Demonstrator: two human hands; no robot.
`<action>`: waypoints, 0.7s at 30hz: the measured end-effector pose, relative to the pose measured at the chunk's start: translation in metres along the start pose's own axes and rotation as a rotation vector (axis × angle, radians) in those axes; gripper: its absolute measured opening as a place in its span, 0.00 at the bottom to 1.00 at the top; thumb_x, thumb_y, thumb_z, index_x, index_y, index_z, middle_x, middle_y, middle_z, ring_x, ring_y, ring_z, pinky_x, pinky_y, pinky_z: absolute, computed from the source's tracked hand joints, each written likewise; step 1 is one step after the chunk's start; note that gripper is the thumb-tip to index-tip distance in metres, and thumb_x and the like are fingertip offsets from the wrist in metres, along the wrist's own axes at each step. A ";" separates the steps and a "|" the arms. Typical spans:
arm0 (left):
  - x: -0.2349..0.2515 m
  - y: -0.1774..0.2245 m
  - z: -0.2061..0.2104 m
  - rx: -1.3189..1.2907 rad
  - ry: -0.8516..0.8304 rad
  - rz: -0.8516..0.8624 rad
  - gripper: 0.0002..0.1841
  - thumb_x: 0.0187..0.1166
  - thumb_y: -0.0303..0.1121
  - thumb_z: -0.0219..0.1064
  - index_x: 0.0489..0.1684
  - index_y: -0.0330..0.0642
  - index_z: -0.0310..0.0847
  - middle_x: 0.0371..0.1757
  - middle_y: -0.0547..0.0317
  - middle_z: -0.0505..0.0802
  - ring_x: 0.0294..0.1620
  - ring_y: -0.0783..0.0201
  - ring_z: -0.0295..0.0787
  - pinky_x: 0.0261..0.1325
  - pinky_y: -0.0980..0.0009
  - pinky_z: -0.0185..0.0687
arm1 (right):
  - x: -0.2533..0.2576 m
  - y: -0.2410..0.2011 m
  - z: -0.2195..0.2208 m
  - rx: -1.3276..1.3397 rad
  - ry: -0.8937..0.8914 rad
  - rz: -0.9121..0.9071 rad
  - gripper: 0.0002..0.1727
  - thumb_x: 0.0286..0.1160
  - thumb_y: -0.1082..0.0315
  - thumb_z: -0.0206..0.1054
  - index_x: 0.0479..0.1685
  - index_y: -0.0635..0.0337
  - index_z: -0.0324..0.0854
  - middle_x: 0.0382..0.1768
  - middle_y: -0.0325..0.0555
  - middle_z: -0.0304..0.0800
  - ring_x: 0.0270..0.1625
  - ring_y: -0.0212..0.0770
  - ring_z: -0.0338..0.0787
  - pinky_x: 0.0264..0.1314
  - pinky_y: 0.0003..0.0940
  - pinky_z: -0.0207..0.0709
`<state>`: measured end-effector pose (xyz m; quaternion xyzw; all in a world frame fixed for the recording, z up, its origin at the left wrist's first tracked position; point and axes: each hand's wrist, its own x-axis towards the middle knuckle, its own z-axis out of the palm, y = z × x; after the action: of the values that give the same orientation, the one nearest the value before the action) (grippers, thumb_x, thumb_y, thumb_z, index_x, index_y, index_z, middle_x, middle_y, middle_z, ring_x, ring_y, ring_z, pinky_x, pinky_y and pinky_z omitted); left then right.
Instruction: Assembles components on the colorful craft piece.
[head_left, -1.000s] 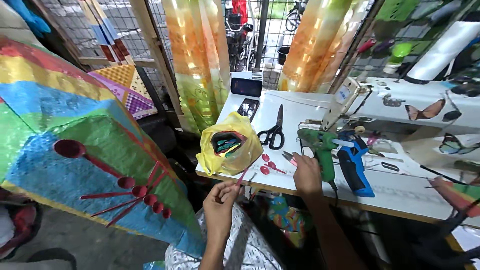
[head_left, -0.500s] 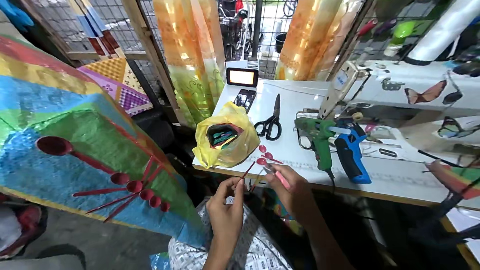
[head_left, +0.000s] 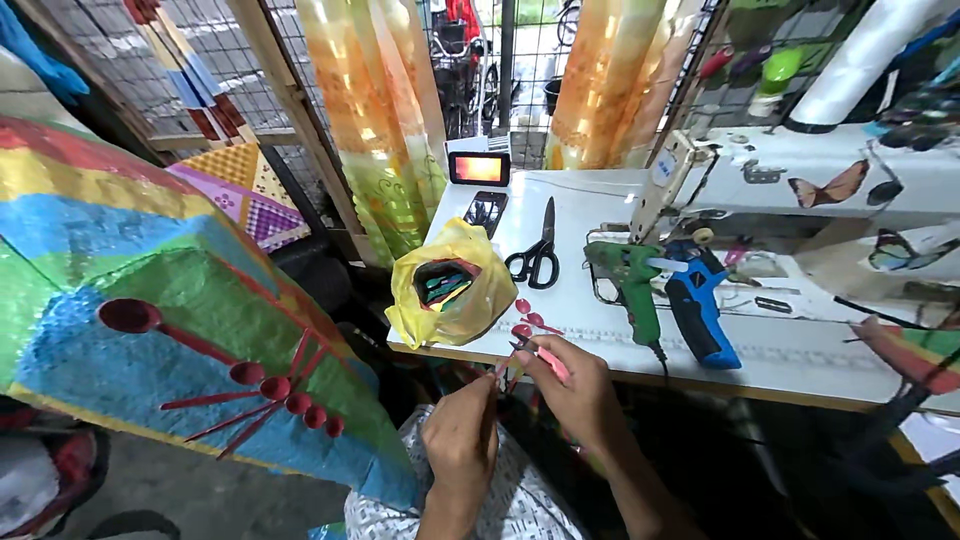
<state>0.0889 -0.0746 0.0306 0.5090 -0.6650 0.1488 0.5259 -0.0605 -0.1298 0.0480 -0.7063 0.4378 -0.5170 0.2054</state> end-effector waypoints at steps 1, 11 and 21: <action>0.000 0.000 0.000 0.006 0.006 0.022 0.07 0.81 0.28 0.67 0.41 0.34 0.90 0.36 0.53 0.96 0.39 0.68 0.94 0.52 0.77 0.87 | 0.000 0.002 -0.001 -0.015 0.009 -0.029 0.19 0.81 0.52 0.66 0.41 0.61 0.90 0.31 0.43 0.91 0.30 0.28 0.86 0.34 0.23 0.80; -0.006 -0.013 -0.033 0.058 0.005 0.053 0.07 0.84 0.31 0.66 0.42 0.38 0.88 0.37 0.56 0.96 0.42 0.70 0.94 0.52 0.77 0.86 | 0.007 0.018 -0.027 -0.346 0.102 -0.207 0.19 0.82 0.58 0.63 0.40 0.65 0.93 0.30 0.53 0.94 0.29 0.46 0.93 0.31 0.40 0.85; 0.015 0.022 -0.035 -1.243 -0.016 -1.098 0.13 0.85 0.25 0.57 0.31 0.43 0.86 0.20 0.65 0.90 0.19 0.76 0.86 0.28 0.82 0.85 | -0.016 0.003 -0.011 0.092 0.014 -0.067 0.22 0.80 0.52 0.66 0.49 0.66 0.88 0.38 0.47 0.93 0.37 0.25 0.89 0.42 0.20 0.82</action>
<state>0.0905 -0.0469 0.0645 0.3789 -0.2866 -0.5272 0.7045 -0.0728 -0.1164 0.0410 -0.7068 0.3912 -0.5479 0.2174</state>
